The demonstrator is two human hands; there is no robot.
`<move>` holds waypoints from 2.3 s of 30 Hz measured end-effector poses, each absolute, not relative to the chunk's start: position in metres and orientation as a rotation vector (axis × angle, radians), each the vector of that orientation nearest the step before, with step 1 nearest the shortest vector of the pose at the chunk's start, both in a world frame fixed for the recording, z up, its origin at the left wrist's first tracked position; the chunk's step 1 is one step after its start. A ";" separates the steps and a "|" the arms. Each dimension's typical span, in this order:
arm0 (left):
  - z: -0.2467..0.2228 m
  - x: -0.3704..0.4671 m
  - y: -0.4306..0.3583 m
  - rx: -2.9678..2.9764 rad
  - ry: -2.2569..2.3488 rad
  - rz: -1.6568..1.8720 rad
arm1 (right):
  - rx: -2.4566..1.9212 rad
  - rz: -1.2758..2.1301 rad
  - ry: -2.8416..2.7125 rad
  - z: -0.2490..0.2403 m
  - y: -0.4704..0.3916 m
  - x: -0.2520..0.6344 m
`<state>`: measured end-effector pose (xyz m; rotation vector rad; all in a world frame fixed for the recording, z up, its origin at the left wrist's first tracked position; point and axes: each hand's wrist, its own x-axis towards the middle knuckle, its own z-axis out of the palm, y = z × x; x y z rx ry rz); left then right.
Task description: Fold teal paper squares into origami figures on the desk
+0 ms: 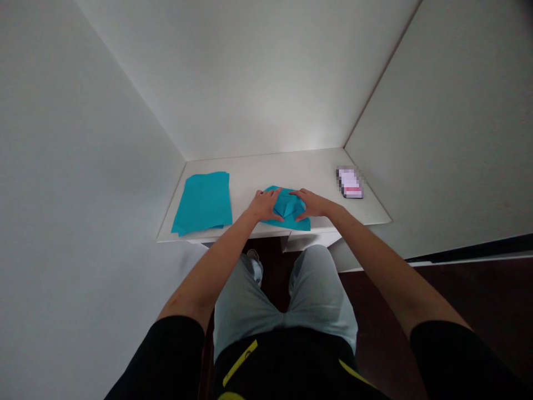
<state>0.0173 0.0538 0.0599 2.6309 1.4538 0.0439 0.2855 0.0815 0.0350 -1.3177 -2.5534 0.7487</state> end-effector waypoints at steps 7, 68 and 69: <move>0.049 -0.016 0.058 2.483 1.433 0.117 | -1.232 0.958 -2.453 0.023 0.071 0.317; 0.014 0.064 0.007 2.503 1.767 0.204 | -1.752 0.044 -2.322 -0.015 0.054 0.264; 0.012 0.069 0.005 2.516 1.732 0.219 | -1.692 0.077 -2.362 -0.014 0.055 0.257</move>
